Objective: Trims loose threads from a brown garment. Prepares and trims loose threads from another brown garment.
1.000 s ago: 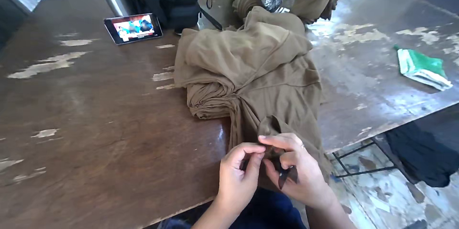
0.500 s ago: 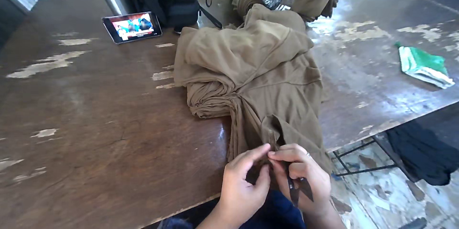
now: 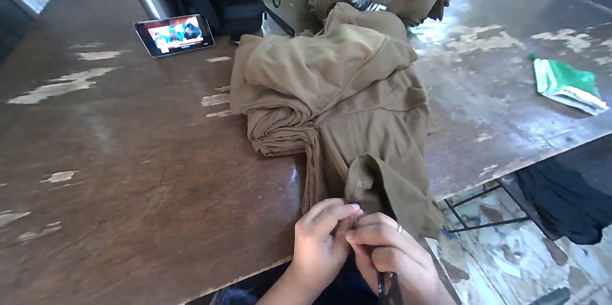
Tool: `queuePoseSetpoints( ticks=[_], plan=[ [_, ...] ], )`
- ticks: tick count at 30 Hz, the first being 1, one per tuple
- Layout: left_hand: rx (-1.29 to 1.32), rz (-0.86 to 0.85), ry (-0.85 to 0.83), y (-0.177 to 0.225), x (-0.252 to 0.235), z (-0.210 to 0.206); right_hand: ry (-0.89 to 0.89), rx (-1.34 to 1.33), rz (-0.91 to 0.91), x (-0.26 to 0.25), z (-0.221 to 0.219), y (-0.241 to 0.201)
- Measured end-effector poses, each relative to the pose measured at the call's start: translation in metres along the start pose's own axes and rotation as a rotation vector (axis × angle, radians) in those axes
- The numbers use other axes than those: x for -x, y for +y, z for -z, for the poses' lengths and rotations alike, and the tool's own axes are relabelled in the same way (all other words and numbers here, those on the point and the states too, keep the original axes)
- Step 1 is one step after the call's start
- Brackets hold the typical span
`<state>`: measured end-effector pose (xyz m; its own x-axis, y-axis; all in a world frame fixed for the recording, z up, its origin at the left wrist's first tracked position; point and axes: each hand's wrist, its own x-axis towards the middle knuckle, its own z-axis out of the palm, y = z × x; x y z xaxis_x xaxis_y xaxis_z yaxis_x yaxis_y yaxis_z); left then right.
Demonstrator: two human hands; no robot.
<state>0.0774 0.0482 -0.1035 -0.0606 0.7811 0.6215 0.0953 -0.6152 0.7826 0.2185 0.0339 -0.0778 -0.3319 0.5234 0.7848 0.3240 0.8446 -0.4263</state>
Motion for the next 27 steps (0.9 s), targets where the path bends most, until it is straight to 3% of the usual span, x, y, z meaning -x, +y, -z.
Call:
queuePoseSetpoints(
  ticks=[4,7,13,22,27],
  plan=[
    [0.230,0.266,0.062,0.011,-0.005,0.006,-0.060,0.048,-0.274,0.000,0.018,0.014],
    [0.310,0.358,0.070,0.019,-0.008,0.013,-0.135,0.228,-0.345,0.007,0.027,0.034],
    [0.406,0.365,0.049,0.023,-0.005,0.018,-0.216,0.348,-0.334,0.012,0.024,0.029],
    [0.286,0.294,0.011,0.021,-0.005,0.021,-0.222,0.422,-0.289,-0.001,0.008,0.026],
    [0.461,0.373,0.090,0.016,-0.003,0.020,-0.246,0.342,-0.354,0.007,0.025,0.024]
  ],
)
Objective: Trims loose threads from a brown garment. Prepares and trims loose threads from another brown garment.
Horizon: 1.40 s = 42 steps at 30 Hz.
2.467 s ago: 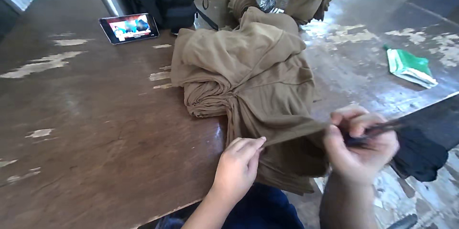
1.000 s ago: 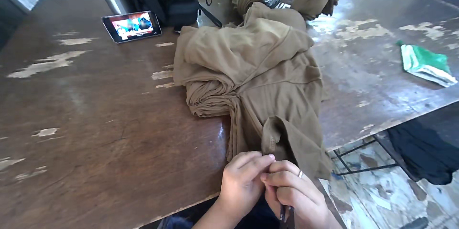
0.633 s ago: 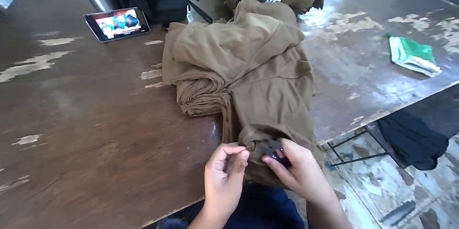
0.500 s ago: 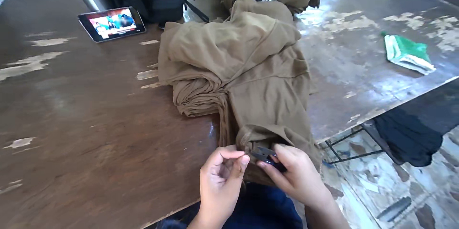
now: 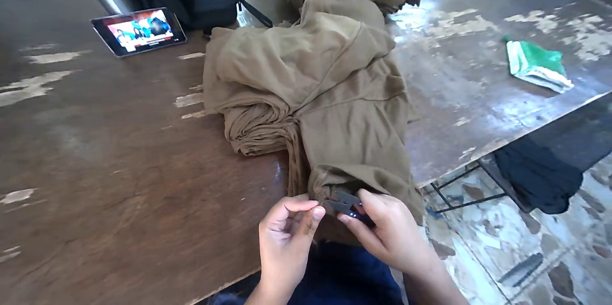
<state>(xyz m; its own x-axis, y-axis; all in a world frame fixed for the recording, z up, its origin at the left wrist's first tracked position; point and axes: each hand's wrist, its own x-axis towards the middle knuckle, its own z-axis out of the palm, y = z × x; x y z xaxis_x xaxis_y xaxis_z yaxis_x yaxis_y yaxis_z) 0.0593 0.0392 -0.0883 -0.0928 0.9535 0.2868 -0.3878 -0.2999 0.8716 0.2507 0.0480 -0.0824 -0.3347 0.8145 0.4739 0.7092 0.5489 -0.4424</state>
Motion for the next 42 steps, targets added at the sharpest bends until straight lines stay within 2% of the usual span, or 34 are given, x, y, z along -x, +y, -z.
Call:
queuePoseSetpoints(
  ticks=[3,10,17,26,42],
  plan=[
    [0.069,0.011,0.001,-0.001,0.000,0.000,-0.012,0.048,0.021,0.005,0.002,0.001],
    [0.018,-0.033,0.000,-0.001,0.003,-0.005,0.052,0.133,0.024,0.001,-0.013,-0.013],
    [0.071,-0.015,0.001,-0.003,-0.002,-0.006,0.077,0.099,0.021,0.004,-0.017,-0.009],
    [0.076,-0.014,0.130,-0.009,-0.004,-0.008,0.085,0.028,-0.030,0.009,-0.018,-0.005],
    [0.009,-0.063,-0.019,0.001,0.003,-0.002,0.069,0.095,0.022,-0.011,-0.020,-0.019]
  ],
)
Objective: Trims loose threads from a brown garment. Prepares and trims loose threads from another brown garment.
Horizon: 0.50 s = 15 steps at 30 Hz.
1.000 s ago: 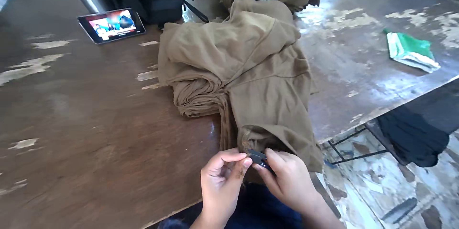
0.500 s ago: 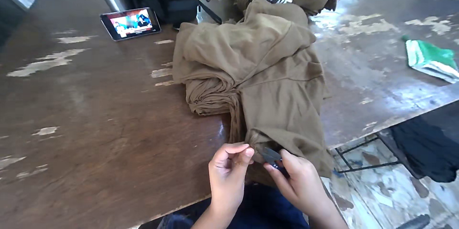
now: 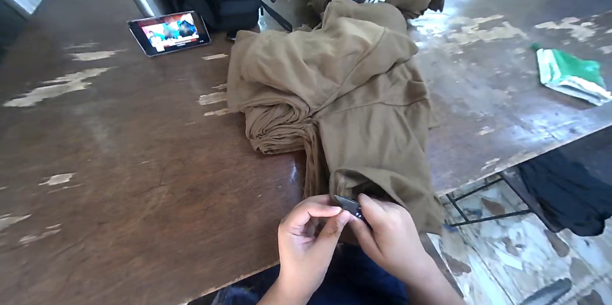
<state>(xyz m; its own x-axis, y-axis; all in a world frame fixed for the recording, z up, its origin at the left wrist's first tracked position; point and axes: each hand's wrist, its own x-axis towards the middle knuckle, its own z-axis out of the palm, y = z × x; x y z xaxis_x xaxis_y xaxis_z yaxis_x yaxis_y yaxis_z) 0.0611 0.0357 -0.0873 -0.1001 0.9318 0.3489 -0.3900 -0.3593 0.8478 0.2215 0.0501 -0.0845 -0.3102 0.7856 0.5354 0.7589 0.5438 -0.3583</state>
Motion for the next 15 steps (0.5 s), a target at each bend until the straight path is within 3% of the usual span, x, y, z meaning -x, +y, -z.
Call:
queuePoseSetpoints(
  ticks=[5,11,13,15],
  plan=[
    [-0.006,0.013,-0.037,-0.002,-0.001,0.004,0.038,-0.029,0.014,0.003,0.012,0.000],
    [-0.049,0.021,0.030,-0.003,-0.006,-0.002,0.267,-0.095,-0.013,0.000,0.028,0.021],
    [-0.069,0.008,0.018,-0.002,-0.004,0.000,0.241,-0.002,-0.028,-0.007,0.022,0.036],
    [-0.149,-0.050,-0.003,0.000,-0.003,0.005,0.209,-0.079,-0.018,-0.007,0.018,0.050]
  ],
)
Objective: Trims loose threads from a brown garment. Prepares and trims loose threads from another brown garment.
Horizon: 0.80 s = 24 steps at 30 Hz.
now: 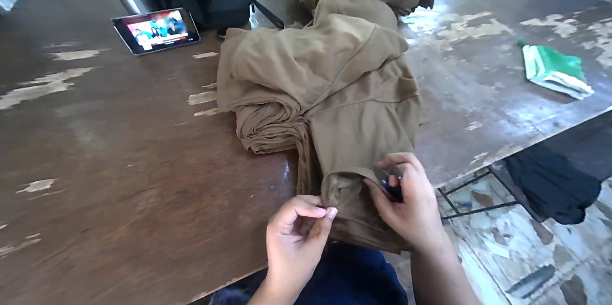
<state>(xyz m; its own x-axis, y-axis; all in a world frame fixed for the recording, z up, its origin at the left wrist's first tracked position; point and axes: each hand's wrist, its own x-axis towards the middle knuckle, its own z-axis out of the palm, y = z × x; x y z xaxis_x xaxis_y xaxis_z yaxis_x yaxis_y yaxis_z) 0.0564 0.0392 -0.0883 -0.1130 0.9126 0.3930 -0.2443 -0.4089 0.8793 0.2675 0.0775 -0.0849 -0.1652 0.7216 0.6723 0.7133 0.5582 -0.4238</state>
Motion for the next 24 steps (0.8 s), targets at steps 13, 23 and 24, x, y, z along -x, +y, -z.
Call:
queuePoseSetpoints(
  ticks=[13,23,24],
  plan=[
    [-0.474,-0.034,-0.261,0.002,-0.007,0.037,-0.480,-0.066,-0.007,0.023,0.020,-0.007],
    [-0.349,-0.060,-0.267,-0.002,-0.005,0.030,-0.483,0.190,0.070,0.025,0.006,-0.018],
    [-0.350,-0.059,-0.265,-0.002,-0.005,0.031,-0.478,0.188,0.068,0.026,0.006,-0.018]
  ],
)
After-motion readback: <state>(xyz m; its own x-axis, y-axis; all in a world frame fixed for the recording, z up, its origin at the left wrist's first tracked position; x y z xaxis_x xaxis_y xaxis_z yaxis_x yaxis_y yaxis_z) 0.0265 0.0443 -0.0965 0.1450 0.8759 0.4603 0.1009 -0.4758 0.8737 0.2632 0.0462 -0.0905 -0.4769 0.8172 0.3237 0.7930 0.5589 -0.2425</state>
